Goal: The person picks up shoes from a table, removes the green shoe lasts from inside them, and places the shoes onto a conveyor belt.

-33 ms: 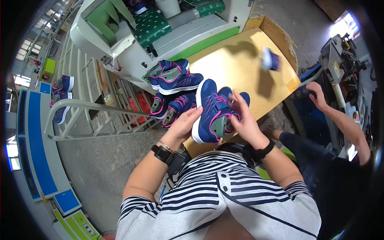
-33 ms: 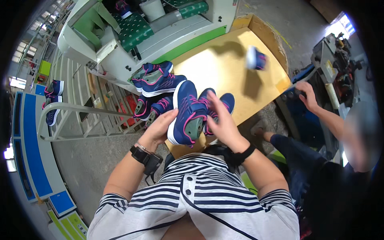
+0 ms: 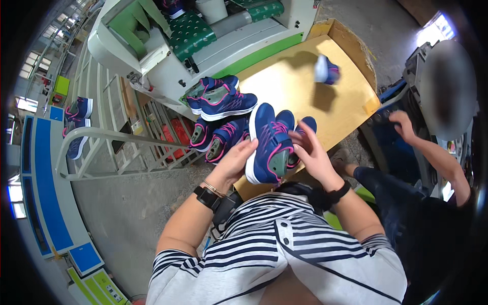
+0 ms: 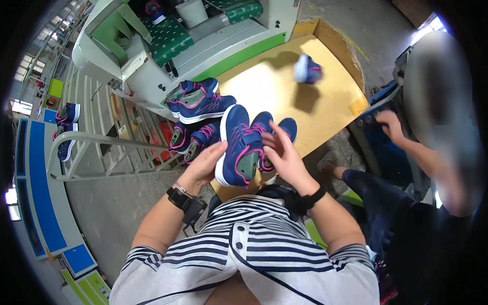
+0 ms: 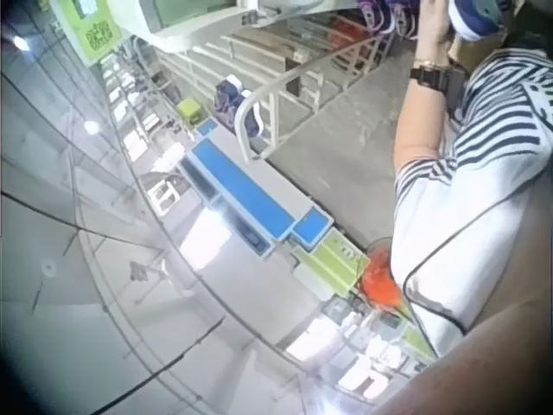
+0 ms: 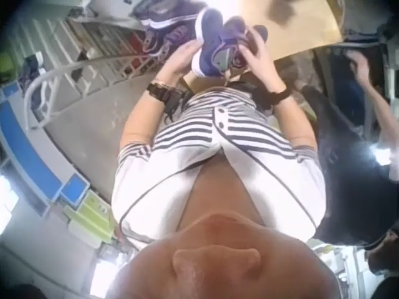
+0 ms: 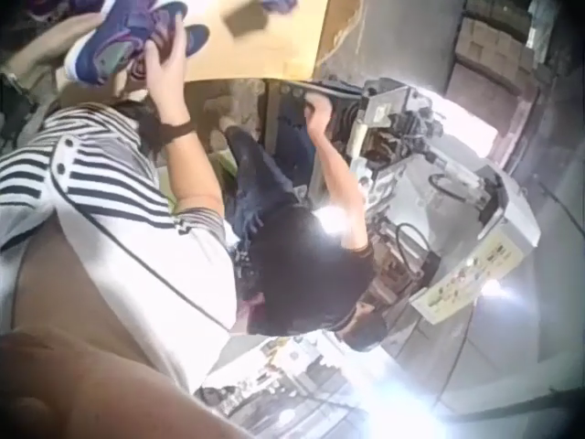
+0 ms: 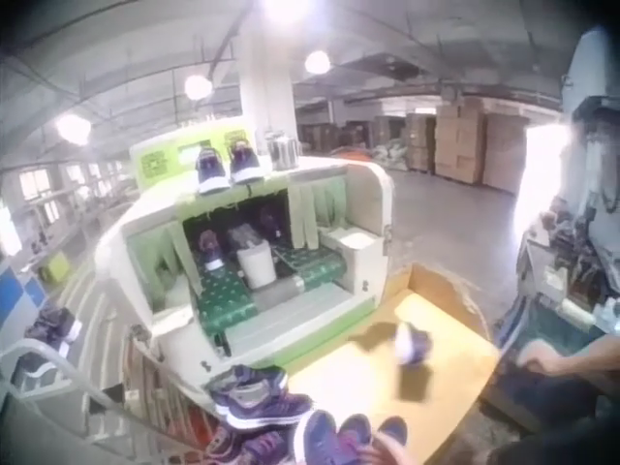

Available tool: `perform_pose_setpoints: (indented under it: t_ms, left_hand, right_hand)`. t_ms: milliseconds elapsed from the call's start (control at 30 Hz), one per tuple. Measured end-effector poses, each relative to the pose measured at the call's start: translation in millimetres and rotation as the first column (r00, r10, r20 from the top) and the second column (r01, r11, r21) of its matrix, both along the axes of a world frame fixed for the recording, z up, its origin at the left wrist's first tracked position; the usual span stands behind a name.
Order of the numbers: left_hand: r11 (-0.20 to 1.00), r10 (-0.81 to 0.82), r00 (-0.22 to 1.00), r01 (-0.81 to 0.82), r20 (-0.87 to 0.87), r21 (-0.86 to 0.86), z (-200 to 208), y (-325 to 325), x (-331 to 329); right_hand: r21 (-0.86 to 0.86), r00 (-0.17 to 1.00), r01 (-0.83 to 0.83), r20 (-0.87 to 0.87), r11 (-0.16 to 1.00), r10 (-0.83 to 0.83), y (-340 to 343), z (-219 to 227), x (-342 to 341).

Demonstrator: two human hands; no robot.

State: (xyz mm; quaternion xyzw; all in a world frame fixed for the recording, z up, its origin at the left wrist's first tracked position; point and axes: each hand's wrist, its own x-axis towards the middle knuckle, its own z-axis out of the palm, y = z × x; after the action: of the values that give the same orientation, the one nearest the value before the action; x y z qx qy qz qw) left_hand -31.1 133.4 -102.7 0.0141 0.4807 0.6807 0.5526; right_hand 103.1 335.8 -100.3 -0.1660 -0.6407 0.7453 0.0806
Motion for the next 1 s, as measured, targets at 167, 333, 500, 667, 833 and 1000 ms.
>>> perform_pose_setpoints:
  t_ms: [167, 333, 500, 667, 833, 1000]
  left_hand:
    - [0.953, -0.299, 0.902, 0.264, -0.312, -0.151, -7.4, 23.6, 34.1]
    - [0.852, -0.506, 0.739, 0.509, -0.445, -0.122, 0.8, 37.9, 21.7]
    - [0.885, -0.466, 0.732, 0.39, -0.497, -0.256, 9.2, 43.0, -25.1]
    - [0.961, -0.23, 0.722, 0.063, -0.652, -0.27, -12.9, 105.3, -109.2]
    - [0.839, -0.22, 0.506, -0.337, -0.834, -0.427, -86.9, 204.2, -216.1]
    - [0.969, -0.14, 0.708, -0.045, -0.692, -0.241, -124.5, 241.1, -239.9]
  right_hand:
    - [-0.444, 0.971, 0.053, 0.23, 0.894, 0.056, -10.9, -8.1, 41.3]
    - [-0.268, 0.95, 0.309, 0.14, 0.913, -0.28, 1.4, 5.2, 57.7]
    - [0.115, 0.819, 0.547, 0.132, 0.829, -0.559, 58.7, -14.1, 63.8]
    - [0.581, 0.797, 0.423, 0.127, 0.695, -0.591, 102.6, -78.2, 52.0]
    - [0.59, 0.745, 0.49, 0.099, 0.642, -0.66, 101.6, -106.6, 45.8]
    - [0.737, 0.723, 0.342, 0.19, 0.583, -0.664, 99.0, -97.8, 45.7]
